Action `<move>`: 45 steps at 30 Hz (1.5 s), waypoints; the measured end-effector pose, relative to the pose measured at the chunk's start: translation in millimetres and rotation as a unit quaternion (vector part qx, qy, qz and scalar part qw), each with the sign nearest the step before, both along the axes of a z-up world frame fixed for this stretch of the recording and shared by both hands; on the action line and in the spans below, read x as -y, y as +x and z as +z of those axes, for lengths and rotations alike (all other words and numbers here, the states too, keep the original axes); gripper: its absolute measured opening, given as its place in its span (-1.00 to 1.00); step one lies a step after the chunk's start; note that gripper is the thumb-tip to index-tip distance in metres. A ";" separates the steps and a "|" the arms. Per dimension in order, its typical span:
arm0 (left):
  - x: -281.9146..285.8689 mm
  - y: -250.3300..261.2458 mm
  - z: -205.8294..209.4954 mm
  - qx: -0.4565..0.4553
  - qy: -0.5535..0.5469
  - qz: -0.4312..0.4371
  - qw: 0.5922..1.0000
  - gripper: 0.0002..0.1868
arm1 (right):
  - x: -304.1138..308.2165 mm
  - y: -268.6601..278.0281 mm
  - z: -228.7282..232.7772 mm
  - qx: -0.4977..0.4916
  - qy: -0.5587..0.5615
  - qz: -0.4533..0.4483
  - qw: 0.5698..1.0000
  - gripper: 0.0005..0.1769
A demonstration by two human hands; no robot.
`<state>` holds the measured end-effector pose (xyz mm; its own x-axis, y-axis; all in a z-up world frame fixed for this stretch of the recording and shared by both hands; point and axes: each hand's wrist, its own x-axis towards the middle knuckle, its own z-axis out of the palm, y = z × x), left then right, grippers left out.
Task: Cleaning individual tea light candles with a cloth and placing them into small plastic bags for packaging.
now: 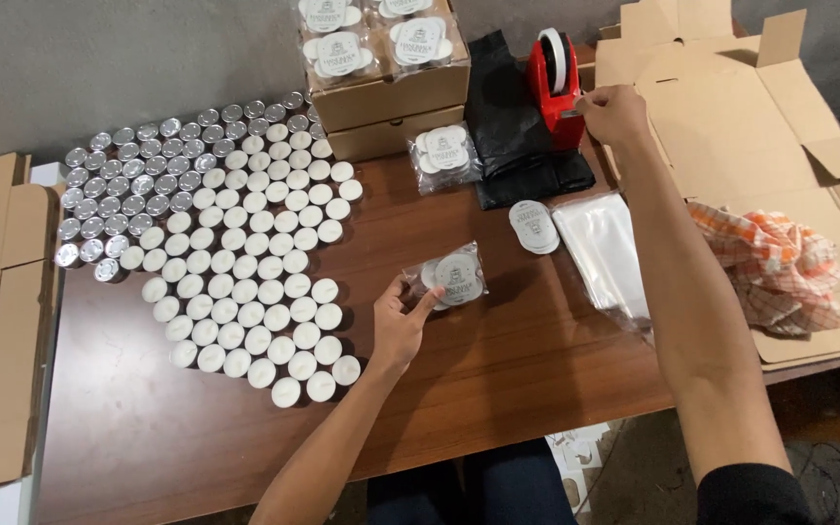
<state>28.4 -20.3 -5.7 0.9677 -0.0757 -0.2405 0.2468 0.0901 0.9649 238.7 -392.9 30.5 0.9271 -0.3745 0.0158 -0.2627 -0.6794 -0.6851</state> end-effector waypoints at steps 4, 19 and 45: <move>-0.1 1.3 0.4 -0.006 0.005 -0.004 1.000 -0.66 | -9.4 1.7 9.6 -0.036 0.046 -0.034 0.998 -0.82; 1.4 1.1 10.5 -0.033 -0.014 0.018 0.999 -0.57 | -34.7 -24.0 46.6 -0.071 0.219 -0.096 0.968 -0.75; 1.5 -3.5 -1.0 0.039 -0.062 0.034 0.997 -0.70 | -29.5 -36.9 -22.9 0.120 0.262 -0.095 0.953 -0.81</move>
